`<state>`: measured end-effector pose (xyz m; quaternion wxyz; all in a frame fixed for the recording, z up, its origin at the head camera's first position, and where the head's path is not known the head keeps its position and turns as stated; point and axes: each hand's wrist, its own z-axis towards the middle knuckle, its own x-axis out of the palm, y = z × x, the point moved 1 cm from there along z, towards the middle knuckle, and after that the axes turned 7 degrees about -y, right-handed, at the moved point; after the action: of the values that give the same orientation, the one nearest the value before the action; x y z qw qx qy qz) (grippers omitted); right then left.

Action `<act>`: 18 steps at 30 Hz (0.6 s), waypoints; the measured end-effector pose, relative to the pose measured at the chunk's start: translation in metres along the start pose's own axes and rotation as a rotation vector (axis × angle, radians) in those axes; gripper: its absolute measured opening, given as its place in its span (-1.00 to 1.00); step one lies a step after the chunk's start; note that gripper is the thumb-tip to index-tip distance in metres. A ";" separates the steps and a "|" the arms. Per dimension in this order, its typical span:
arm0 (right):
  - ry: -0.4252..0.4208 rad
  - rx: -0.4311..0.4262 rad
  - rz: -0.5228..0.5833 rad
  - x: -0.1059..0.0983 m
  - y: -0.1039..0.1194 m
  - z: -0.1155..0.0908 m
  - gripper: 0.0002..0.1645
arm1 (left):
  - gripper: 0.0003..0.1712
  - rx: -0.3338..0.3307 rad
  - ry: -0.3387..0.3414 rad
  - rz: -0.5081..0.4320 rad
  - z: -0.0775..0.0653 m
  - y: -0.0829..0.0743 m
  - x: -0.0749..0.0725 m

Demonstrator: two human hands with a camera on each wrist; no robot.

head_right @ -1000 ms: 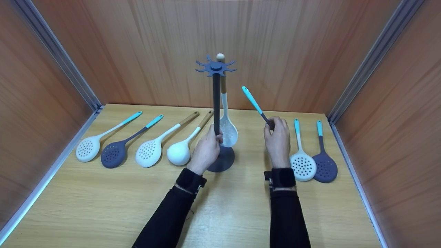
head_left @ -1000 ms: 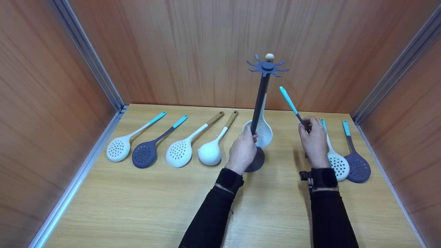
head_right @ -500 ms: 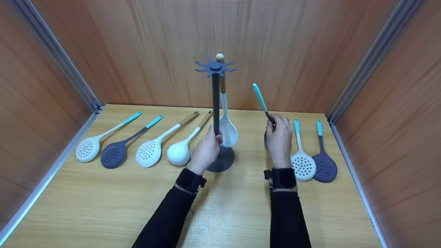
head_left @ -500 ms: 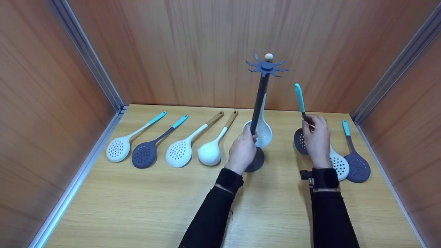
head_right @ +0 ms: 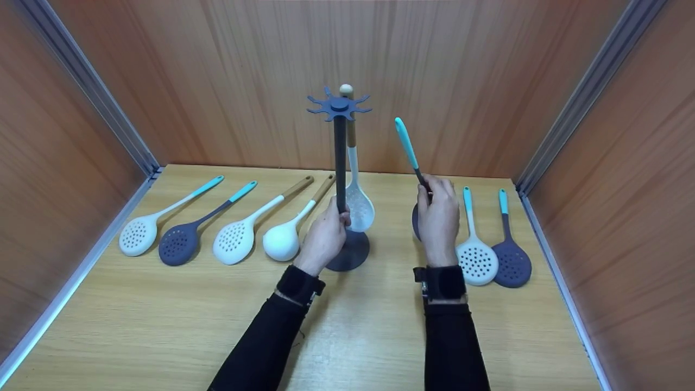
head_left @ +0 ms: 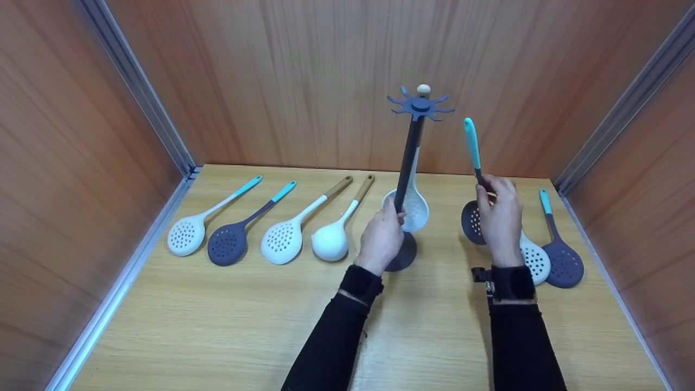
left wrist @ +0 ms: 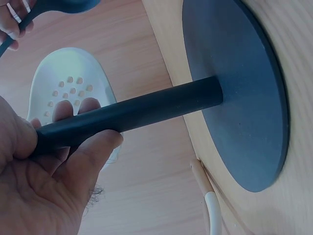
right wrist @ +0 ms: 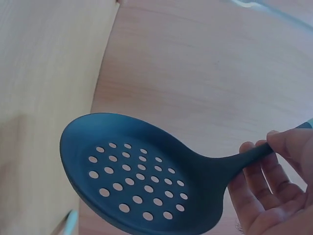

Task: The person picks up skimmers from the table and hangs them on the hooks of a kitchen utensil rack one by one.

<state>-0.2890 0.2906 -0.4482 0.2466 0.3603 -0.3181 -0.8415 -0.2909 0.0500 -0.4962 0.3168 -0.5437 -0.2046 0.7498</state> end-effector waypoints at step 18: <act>-0.042 -0.044 0.018 -0.013 0.033 -0.008 -0.58 | -0.70 0.002 0.007 -0.010 0.000 0.001 0.000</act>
<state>-0.2682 0.2741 -0.4235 0.2552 0.3344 -0.3078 -0.8534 -0.2915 0.0493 -0.4971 0.3220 -0.5448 -0.2055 0.7466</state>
